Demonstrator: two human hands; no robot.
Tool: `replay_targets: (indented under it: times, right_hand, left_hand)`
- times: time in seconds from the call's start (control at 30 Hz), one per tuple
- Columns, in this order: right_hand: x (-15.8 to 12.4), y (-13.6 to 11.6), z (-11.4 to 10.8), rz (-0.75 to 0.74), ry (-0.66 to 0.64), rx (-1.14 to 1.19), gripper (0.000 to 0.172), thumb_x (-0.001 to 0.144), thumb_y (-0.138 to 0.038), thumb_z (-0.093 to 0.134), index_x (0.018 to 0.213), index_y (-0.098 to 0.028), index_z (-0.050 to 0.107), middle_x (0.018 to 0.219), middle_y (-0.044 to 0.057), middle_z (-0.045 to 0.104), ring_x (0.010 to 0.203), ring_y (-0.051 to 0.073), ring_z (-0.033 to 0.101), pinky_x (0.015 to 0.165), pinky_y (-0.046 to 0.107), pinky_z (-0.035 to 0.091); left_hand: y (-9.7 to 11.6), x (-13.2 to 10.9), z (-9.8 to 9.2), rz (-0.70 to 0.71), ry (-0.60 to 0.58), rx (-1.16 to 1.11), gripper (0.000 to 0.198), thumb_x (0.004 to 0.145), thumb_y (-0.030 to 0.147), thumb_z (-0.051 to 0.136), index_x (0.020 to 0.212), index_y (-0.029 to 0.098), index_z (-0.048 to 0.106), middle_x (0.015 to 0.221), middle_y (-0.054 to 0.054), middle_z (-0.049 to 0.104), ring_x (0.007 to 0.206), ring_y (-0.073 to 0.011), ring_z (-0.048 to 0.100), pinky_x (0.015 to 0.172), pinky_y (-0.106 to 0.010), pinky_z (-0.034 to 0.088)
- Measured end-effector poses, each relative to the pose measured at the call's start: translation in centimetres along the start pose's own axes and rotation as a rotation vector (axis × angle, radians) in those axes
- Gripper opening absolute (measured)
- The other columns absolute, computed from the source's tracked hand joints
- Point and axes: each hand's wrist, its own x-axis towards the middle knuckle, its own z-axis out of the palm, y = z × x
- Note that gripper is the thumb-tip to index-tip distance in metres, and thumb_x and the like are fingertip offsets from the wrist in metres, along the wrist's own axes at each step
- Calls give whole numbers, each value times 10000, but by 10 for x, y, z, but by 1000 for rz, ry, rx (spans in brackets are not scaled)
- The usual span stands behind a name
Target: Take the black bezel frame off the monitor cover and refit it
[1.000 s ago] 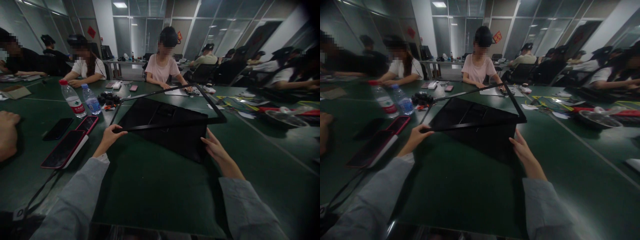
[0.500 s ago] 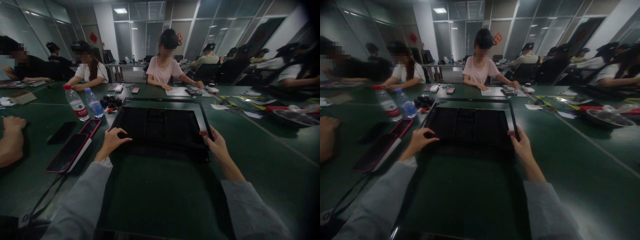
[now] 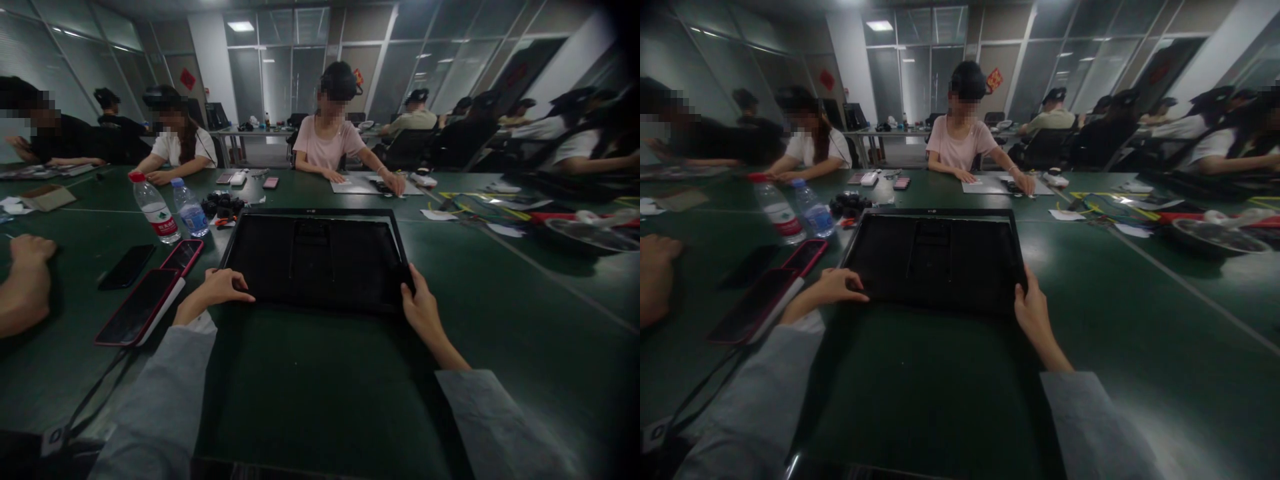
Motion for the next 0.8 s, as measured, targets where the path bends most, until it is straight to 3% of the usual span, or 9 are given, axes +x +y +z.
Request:
replay_targets:
  times: [0.1, 0.17, 0.23, 0.33, 0.37, 0.4, 0.47, 0.57, 0.8]
  right_hand:
    - [-5, 3, -3, 8, -26, -8, 688, 958, -453, 498, 1585, -170, 478, 1531, 185, 592, 1400, 352, 591, 1213, 568, 437]
    - [-7, 7, -4, 19, -35, -8, 687, 960, -455, 499, 1582, -165, 481, 1530, 191, 592, 1405, 355, 587, 1211, 567, 441]
    - [-8, 11, -3, 25, -31, -8, 687, 954, -469, 513, 1566, -159, 499, 1527, 195, 594, 1412, 359, 580, 1217, 570, 436]
    - [-6, 20, 1, 25, -26, 8, 694, 931, -486, 558, 1540, -156, 526, 1523, 196, 600, 1414, 363, 582, 1232, 579, 422]
    - [-6, 23, 3, 29, -22, 14, 696, 925, -485, 567, 1535, -151, 531, 1519, 198, 603, 1410, 365, 587, 1232, 583, 422]
    - [-6, 26, 4, 34, -20, 17, 695, 924, -480, 571, 1532, -144, 534, 1512, 202, 609, 1401, 367, 595, 1230, 586, 425]
    - [-5, 32, 6, 41, -17, 16, 685, 929, -466, 563, 1525, -128, 542, 1495, 212, 622, 1386, 370, 608, 1223, 586, 432]
    - [-3, 37, 8, 42, -15, 0, 664, 937, -457, 549, 1513, -126, 558, 1471, 212, 642, 1364, 374, 624, 1200, 584, 456]
    - [21, 37, 16, 32, -33, -41, 653, 931, -430, 537, 1504, -119, 574, 1458, 210, 653, 1343, 377, 639, 1190, 580, 467]
  left_hand:
    - [1, -2, -5, 6, -96, -27, 391, 635, 707, 845, 726, 328, 813, 863, -45, 801, 949, -331, 738, 1037, -516, 455]
    - [-5, 0, -7, 8, -85, -71, 414, 709, 726, 786, 750, 316, 817, 864, -49, 798, 922, -312, 736, 962, -459, 501]
    - [-16, 4, -8, 7, 95, -124, 435, 801, 709, 716, 811, 285, 811, 904, -67, 796, 936, -302, 730, 926, -427, 528]
    - [-34, 9, -7, -89, 594, -90, 441, 890, 586, 674, 1090, 211, 792, 1188, -141, 764, 1073, -303, 704, 987, -419, 530]
    - [-39, 9, -6, -155, 651, -44, 481, 888, 560, 689, 1176, 183, 770, 1252, -167, 740, 1086, -306, 701, 991, -421, 532]
    - [-42, 9, -5, -213, 632, -9, 514, 884, 549, 704, 1220, 163, 754, 1259, -176, 736, 1081, -307, 706, 982, -416, 538]
    - [-44, 9, -1, -292, 476, 39, 499, 899, 549, 704, 1210, 162, 757, 1183, -157, 768, 1047, -307, 724, 927, -388, 552]
    - [-38, 9, 6, -319, 328, 116, 395, 986, 516, 610, 1117, 187, 787, 1064, -132, 803, 1034, -312, 742, 870, -354, 545]
    - [-25, 20, 23, -330, 437, 214, 432, 1070, 455, 466, 1183, 176, 777, 1152, -167, 796, 1058, -320, 744, 878, -361, 520]
